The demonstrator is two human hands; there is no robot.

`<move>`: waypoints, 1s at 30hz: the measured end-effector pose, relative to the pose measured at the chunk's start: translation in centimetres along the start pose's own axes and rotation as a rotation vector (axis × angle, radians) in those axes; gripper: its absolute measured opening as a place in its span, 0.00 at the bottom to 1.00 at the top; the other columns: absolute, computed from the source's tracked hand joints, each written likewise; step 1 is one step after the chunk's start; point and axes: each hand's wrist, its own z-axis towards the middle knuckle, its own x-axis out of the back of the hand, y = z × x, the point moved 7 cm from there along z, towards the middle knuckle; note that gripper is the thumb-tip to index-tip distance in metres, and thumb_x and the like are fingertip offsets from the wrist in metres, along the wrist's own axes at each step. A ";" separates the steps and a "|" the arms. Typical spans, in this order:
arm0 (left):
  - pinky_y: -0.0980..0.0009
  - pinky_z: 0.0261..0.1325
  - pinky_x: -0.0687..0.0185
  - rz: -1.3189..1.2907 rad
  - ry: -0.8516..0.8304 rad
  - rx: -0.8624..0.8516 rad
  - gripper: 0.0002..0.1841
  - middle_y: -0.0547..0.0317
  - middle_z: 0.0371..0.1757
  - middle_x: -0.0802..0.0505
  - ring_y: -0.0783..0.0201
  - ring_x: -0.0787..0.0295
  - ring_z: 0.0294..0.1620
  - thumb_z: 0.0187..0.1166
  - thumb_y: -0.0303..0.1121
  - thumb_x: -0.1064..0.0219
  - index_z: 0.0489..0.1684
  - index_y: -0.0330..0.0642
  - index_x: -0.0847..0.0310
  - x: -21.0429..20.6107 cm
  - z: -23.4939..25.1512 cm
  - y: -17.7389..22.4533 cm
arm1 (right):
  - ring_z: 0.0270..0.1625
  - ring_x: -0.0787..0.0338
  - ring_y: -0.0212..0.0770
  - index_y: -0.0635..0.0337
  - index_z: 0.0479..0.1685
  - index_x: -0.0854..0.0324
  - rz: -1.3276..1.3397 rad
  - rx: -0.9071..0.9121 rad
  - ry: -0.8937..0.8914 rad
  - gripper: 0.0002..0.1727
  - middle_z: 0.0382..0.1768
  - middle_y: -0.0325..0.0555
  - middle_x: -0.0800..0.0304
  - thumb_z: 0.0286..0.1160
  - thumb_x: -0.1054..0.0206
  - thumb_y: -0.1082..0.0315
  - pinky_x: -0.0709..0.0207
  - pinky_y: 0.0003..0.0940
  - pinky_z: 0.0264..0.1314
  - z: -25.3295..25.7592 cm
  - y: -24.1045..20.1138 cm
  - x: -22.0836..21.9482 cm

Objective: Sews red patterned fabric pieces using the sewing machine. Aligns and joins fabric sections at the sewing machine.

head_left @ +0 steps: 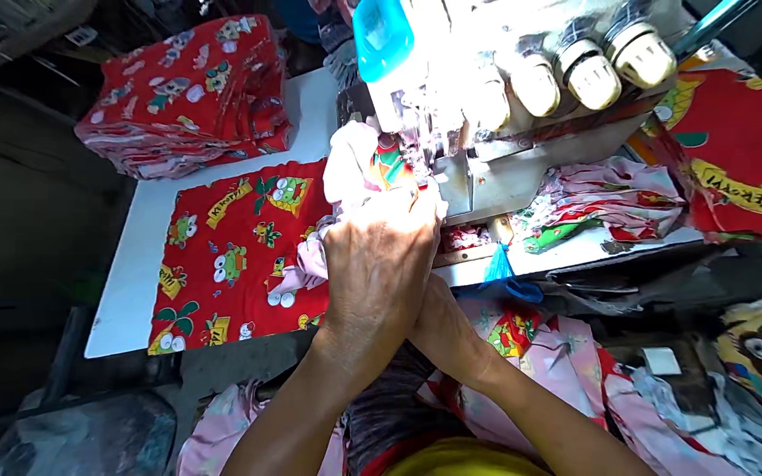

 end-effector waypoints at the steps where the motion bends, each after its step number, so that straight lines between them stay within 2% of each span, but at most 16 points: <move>1: 0.59 0.23 0.36 0.004 0.003 -0.005 0.10 0.51 0.29 0.16 0.51 0.18 0.26 0.83 0.36 0.35 0.36 0.41 0.11 0.0 0.1 0.0 | 0.43 0.09 0.39 0.67 0.41 0.13 0.002 0.000 -0.005 0.06 0.36 0.51 0.11 0.71 0.33 0.74 0.17 0.27 0.49 -0.1 0.0 -0.2; 6: 0.59 0.23 0.37 0.026 0.009 -0.017 0.10 0.52 0.29 0.17 0.52 0.19 0.26 0.83 0.36 0.35 0.37 0.41 0.10 -0.1 0.2 0.3 | 0.47 0.08 0.47 0.70 0.44 0.13 0.039 -0.105 -0.133 0.08 0.41 0.58 0.10 0.77 0.35 0.73 0.15 0.35 0.52 0.1 -0.5 -0.7; 9: 0.56 0.23 0.35 0.040 0.007 -0.026 0.09 0.48 0.30 0.15 0.48 0.17 0.26 0.82 0.34 0.34 0.40 0.38 0.11 -0.2 0.4 0.1 | 0.44 0.08 0.43 0.67 0.44 0.13 -0.029 -0.035 -0.088 0.08 0.40 0.53 0.10 0.74 0.34 0.72 0.15 0.31 0.49 -0.2 -0.1 -1.0; 14: 0.52 0.24 0.32 0.019 0.022 -0.019 0.08 0.44 0.32 0.12 0.43 0.15 0.29 0.80 0.33 0.32 0.42 0.37 0.11 -0.8 1.4 -0.8 | 0.48 0.08 0.37 0.66 0.53 0.12 0.005 -0.105 -0.162 0.12 0.50 0.52 0.09 0.79 0.35 0.70 0.15 0.28 0.56 -0.9 1.3 -0.7; 16: 0.48 0.27 0.26 -0.068 -0.009 -0.050 0.09 0.45 0.33 0.11 0.43 0.12 0.31 0.81 0.37 0.32 0.41 0.40 0.11 -0.6 1.7 -1.8 | 0.48 0.07 0.35 0.64 0.56 0.12 0.026 -0.103 -0.128 0.12 0.50 0.50 0.08 0.81 0.36 0.71 0.13 0.28 0.57 -1.3 2.1 0.2; 19: 0.42 0.36 0.22 -0.225 -0.106 -0.062 0.19 0.48 0.34 0.09 0.45 0.10 0.37 0.85 0.48 0.38 0.38 0.43 0.10 -0.1 2.7 -5.3 | 0.50 0.07 0.33 0.64 0.57 0.11 0.041 -0.085 -0.027 0.12 0.52 0.46 0.07 0.82 0.37 0.72 0.11 0.28 0.55 -1.4 2.4 2.8; 22: 0.54 0.40 0.24 -0.349 -0.199 -0.102 0.18 0.56 0.34 0.10 0.60 0.15 0.35 0.84 0.47 0.39 0.38 0.44 0.09 0.9 3.8 -8.1 | 0.46 0.06 0.29 0.62 0.57 0.11 0.062 -0.113 0.097 0.12 0.53 0.42 0.07 0.82 0.37 0.74 0.09 0.26 0.51 -0.6 1.9 5.4; 24: 0.64 0.42 0.25 -0.378 -0.224 -0.129 0.13 0.64 0.33 0.11 0.71 0.18 0.34 0.81 0.45 0.35 0.38 0.46 0.10 1.4 4.1 -8.9 | 0.45 0.05 0.31 0.64 0.60 0.12 0.098 -0.096 0.172 0.13 0.55 0.45 0.08 0.83 0.38 0.75 0.08 0.26 0.50 0.3 1.1 6.1; 28: 0.61 0.42 0.30 -0.299 -0.148 -0.170 0.13 0.58 0.32 0.13 0.66 0.21 0.34 0.79 0.42 0.33 0.37 0.41 0.12 3.7 4.5 -7.4 | 0.44 0.07 0.34 0.69 0.68 0.17 0.155 -0.030 0.204 0.18 0.60 0.54 0.14 0.80 0.36 0.77 0.09 0.27 0.46 2.0 -0.5 4.0; 30: 0.60 0.42 0.30 -0.258 -0.075 -0.203 0.14 0.55 0.33 0.12 0.63 0.19 0.33 0.80 0.44 0.35 0.39 0.43 0.09 4.7 4.1 -5.8 | 0.51 0.07 0.38 0.71 0.75 0.24 0.180 -0.006 0.123 0.24 0.70 0.60 0.19 0.79 0.34 0.77 0.09 0.30 0.50 2.8 -1.0 1.8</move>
